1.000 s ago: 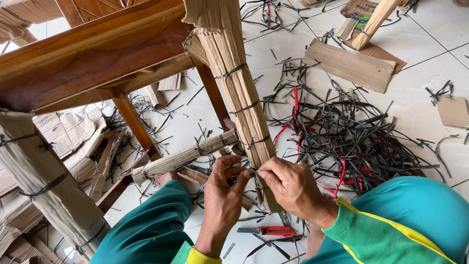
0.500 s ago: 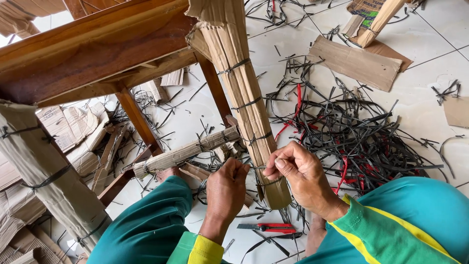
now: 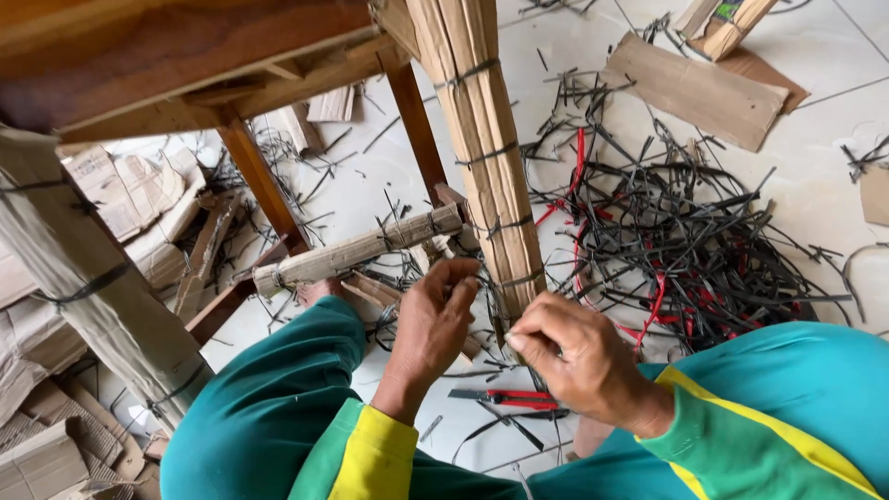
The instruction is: The person wraps a wooden chair leg with rolled cardboard and secures it using black zip ties. They use a utility knife to cut the zip ties and adjust the cardboard to fit snugly around the leg. The person then lifts the chair to inspect the wrapped leg.
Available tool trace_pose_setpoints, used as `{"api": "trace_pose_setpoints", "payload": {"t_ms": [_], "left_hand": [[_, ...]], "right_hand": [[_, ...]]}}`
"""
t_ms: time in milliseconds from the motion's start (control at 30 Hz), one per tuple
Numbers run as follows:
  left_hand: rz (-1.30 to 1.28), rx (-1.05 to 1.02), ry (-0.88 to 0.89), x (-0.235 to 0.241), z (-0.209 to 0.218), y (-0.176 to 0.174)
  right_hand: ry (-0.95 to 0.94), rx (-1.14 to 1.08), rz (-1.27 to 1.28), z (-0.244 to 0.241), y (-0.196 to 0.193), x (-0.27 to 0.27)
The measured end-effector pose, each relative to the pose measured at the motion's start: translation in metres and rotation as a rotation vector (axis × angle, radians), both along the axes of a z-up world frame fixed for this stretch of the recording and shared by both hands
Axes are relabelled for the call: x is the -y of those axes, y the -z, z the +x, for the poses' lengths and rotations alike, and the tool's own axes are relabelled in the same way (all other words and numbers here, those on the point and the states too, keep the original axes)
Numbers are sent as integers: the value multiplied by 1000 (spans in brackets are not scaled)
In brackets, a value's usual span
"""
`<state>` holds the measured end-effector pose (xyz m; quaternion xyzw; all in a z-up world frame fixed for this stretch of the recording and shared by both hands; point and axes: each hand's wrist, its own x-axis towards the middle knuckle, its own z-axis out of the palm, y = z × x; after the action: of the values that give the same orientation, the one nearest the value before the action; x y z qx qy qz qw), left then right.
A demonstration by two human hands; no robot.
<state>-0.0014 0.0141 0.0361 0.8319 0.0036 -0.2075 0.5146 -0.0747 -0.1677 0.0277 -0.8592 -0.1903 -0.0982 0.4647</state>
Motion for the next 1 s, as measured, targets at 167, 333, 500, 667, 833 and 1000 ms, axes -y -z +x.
{"api": "trace_pose_setpoints", "payload": {"t_ms": [167, 333, 500, 667, 833, 1000], "left_hand": [[59, -24, 73, 6, 0, -14], [162, 290, 121, 8, 0, 19], [334, 344, 220, 9, -2, 1], [450, 277, 172, 20, -11, 9], [398, 263, 249, 11, -8, 9], [402, 334, 277, 4, -8, 18]], "right_hand": [[90, 72, -41, -18, 35, -22], [105, 113, -56, -24, 49, -32], [-41, -110, -106, -45, 90, -45], [-493, -582, -681, -49, 184, -40], [-496, -743, -918, -49, 269, -32], [-439, -692, -1053, -68, 346, -42]]}}
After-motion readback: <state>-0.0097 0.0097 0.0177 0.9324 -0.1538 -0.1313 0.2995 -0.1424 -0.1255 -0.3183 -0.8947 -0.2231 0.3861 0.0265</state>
